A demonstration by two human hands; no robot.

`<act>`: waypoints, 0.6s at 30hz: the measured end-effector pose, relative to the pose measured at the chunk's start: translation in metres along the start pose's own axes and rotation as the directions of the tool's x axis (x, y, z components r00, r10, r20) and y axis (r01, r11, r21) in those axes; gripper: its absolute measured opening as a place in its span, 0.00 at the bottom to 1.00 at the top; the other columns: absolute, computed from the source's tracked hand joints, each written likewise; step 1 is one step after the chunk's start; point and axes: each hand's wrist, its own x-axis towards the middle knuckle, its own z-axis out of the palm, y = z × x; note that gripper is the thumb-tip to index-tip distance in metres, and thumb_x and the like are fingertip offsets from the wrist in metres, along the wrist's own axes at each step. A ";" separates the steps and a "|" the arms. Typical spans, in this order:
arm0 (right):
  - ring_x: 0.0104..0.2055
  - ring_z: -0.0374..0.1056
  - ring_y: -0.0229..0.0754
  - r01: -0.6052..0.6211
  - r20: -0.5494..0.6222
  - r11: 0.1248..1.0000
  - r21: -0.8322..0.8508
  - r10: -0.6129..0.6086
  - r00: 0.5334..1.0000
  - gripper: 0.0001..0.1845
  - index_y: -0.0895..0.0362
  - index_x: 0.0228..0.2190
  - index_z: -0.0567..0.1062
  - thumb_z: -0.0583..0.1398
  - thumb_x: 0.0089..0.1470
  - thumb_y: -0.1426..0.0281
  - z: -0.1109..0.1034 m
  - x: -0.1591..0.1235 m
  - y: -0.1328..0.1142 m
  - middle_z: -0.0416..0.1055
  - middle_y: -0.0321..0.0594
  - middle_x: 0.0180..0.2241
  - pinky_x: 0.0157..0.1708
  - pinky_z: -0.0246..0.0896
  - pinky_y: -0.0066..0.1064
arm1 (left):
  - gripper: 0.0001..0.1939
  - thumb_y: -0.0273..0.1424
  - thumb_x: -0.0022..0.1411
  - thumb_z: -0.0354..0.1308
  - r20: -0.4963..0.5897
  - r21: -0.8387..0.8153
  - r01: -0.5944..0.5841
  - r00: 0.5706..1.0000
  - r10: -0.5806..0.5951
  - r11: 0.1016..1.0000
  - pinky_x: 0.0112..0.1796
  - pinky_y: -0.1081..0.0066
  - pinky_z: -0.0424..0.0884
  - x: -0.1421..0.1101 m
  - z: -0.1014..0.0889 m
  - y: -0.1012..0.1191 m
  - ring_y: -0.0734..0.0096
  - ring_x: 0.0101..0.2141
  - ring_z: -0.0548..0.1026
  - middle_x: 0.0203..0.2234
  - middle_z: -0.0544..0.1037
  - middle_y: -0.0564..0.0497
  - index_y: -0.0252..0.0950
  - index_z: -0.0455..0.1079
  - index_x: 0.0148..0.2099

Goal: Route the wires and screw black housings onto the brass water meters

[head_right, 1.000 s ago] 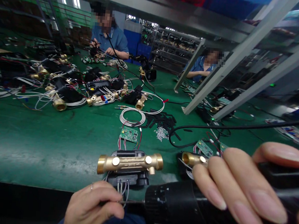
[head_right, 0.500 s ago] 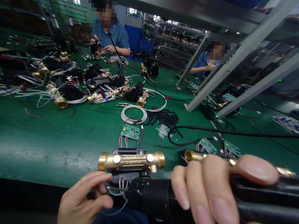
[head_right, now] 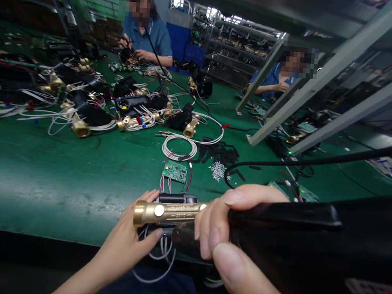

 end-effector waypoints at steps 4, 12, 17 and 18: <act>0.24 0.62 0.42 0.066 -0.080 0.995 -0.077 -0.072 0.994 0.13 0.44 0.42 0.70 0.65 0.55 0.63 0.009 0.004 0.004 0.63 0.34 0.24 0.26 0.58 0.37 | 0.32 0.26 0.54 0.56 0.037 -0.044 -0.040 0.998 0.041 0.998 0.58 0.41 0.55 0.004 -0.004 0.003 0.52 0.60 0.61 0.59 0.66 0.44 0.42 0.60 0.61; 0.22 0.59 0.39 0.099 -0.043 0.992 -0.077 -0.102 0.994 0.08 0.48 0.36 0.67 0.62 0.57 0.63 0.033 0.016 0.014 0.61 0.33 0.23 0.22 0.54 0.34 | 0.29 0.25 0.54 0.57 0.037 -0.084 -0.010 0.999 0.013 0.996 0.58 0.41 0.56 0.001 0.001 0.001 0.53 0.60 0.62 0.60 0.64 0.42 0.41 0.64 0.59; 0.20 0.55 0.39 0.120 -0.039 0.981 -0.150 -0.127 0.991 0.07 0.48 0.35 0.70 0.62 0.56 0.61 0.035 0.017 0.018 0.58 0.33 0.21 0.21 0.53 0.35 | 0.27 0.24 0.53 0.59 0.003 -0.099 0.000 1.000 0.000 0.995 0.58 0.44 0.57 0.001 0.005 -0.001 0.52 0.61 0.60 0.60 0.63 0.40 0.39 0.67 0.56; 0.20 0.55 0.39 0.114 -0.025 0.981 -0.158 -0.119 0.993 0.07 0.48 0.36 0.71 0.63 0.55 0.61 0.035 0.017 0.019 0.57 0.33 0.20 0.21 0.53 0.35 | 0.27 0.23 0.52 0.59 -0.005 -0.100 -0.005 1.000 0.004 0.995 0.58 0.44 0.58 0.001 0.006 -0.001 0.51 0.61 0.59 0.60 0.63 0.39 0.39 0.67 0.56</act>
